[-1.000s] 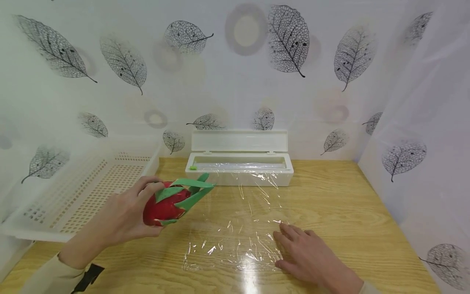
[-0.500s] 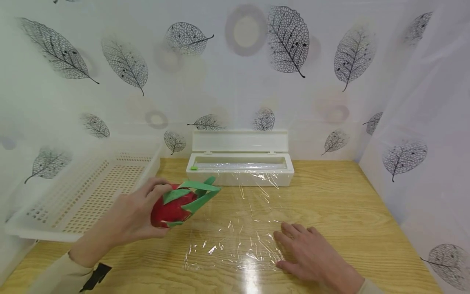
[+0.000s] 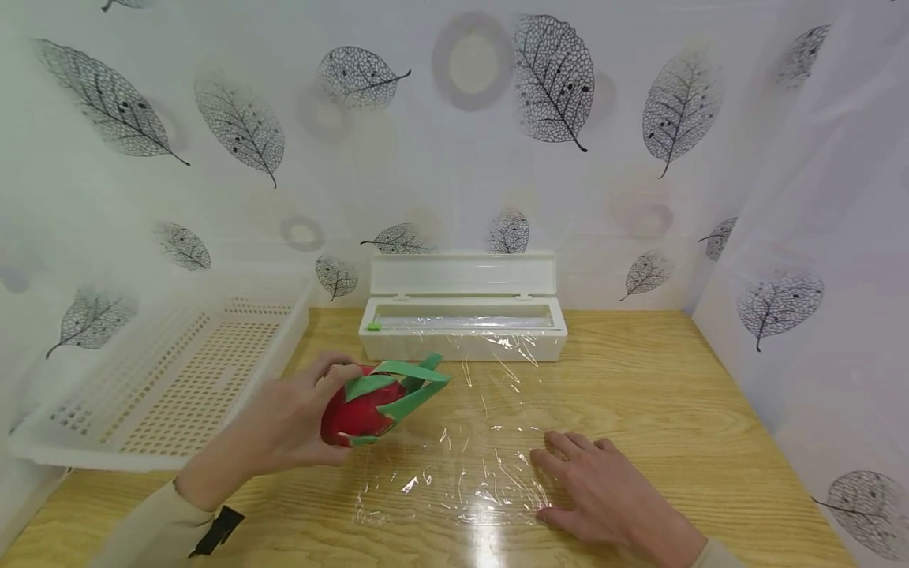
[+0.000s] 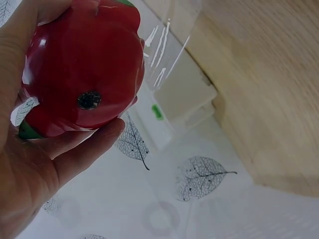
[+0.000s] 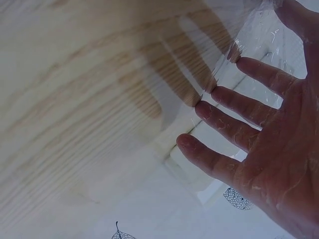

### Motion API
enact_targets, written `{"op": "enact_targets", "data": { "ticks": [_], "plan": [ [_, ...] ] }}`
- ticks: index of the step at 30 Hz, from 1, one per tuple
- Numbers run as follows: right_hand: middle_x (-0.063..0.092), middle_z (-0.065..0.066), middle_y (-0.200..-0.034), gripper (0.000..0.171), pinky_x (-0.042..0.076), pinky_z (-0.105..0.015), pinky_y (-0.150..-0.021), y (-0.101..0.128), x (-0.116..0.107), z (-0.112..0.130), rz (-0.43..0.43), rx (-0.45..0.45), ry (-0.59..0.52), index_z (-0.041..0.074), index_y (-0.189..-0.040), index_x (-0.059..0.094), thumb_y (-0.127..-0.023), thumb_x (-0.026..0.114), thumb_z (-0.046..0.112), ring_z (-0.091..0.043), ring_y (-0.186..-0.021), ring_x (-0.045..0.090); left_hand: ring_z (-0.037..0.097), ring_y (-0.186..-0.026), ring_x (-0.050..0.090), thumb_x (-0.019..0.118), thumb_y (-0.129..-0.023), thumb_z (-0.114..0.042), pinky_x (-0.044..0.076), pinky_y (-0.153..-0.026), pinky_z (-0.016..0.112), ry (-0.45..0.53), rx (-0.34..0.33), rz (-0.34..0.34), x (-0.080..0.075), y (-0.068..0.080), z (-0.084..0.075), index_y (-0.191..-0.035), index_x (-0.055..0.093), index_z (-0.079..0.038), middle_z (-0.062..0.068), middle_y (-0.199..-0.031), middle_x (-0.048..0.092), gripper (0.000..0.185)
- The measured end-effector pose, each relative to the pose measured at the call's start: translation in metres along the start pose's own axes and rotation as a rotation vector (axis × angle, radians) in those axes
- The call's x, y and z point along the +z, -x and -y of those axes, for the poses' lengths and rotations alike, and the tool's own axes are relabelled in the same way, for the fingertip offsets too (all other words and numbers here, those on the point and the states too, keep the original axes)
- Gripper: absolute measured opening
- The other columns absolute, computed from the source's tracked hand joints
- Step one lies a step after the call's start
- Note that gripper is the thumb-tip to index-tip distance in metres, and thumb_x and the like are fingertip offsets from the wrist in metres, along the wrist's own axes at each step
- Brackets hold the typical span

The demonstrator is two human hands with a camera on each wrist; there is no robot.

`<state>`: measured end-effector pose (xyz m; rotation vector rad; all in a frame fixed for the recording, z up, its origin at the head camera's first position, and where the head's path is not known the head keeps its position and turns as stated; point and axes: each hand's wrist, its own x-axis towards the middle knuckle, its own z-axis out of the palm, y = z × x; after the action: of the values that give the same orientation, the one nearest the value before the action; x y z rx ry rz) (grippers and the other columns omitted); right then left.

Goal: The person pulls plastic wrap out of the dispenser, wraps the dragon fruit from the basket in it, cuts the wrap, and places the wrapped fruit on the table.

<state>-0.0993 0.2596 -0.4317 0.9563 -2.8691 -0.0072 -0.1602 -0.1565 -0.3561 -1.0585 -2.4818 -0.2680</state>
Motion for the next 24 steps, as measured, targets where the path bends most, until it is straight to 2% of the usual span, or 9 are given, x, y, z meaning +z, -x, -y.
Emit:
{"op": "enact_targets", "data": {
  "ticks": [9,14,19,24],
  "plan": [
    [0.062,-0.011,-0.141,0.068,0.056,-0.055,-0.084,-0.001,-0.001,0.000,0.011,0.009,-0.008,0.022,-0.134,0.064,-0.087,0.063,0.071,-0.031,-0.120,0.065,0.007,-0.083,0.063,0.086,-0.055,-0.045,0.046,-0.053,0.014,-0.012,-0.003,0.029,0.012,-0.008,-0.006,-0.135,0.056,-0.021,0.001,-0.123,0.060,0.088],
    [0.062,-0.011,-0.141,0.068,0.056,-0.056,-0.085,-0.002,-0.002,-0.001,0.024,0.014,-0.020,0.023,-0.134,0.064,-0.087,0.063,0.071,-0.032,-0.120,0.065,0.007,-0.085,0.064,0.084,-0.058,-0.042,0.050,-0.055,0.017,0.024,0.014,0.050,0.019,-0.016,-0.011,-0.136,0.054,-0.022,0.000,-0.124,0.060,0.086],
    [0.063,-0.011,-0.140,0.069,0.056,-0.056,-0.085,-0.002,-0.002,-0.001,0.030,0.011,-0.020,0.023,-0.135,0.064,-0.087,0.063,0.072,-0.032,-0.120,0.065,0.010,-0.090,0.066,0.085,-0.062,-0.047,0.054,-0.058,0.019,0.028,0.022,0.097,0.026,-0.023,-0.018,-0.138,0.053,-0.022,0.004,-0.129,0.060,0.087],
    [0.063,-0.011,-0.141,0.069,0.055,-0.056,-0.086,-0.002,-0.002,-0.001,0.030,0.013,-0.015,0.023,-0.135,0.064,-0.086,0.063,0.073,-0.032,-0.121,0.065,0.010,-0.088,0.065,0.085,-0.063,-0.047,0.055,-0.059,0.020,0.035,0.037,0.100,0.031,-0.029,-0.022,-0.139,0.053,-0.021,0.004,-0.128,0.060,0.086]
  ]
}}
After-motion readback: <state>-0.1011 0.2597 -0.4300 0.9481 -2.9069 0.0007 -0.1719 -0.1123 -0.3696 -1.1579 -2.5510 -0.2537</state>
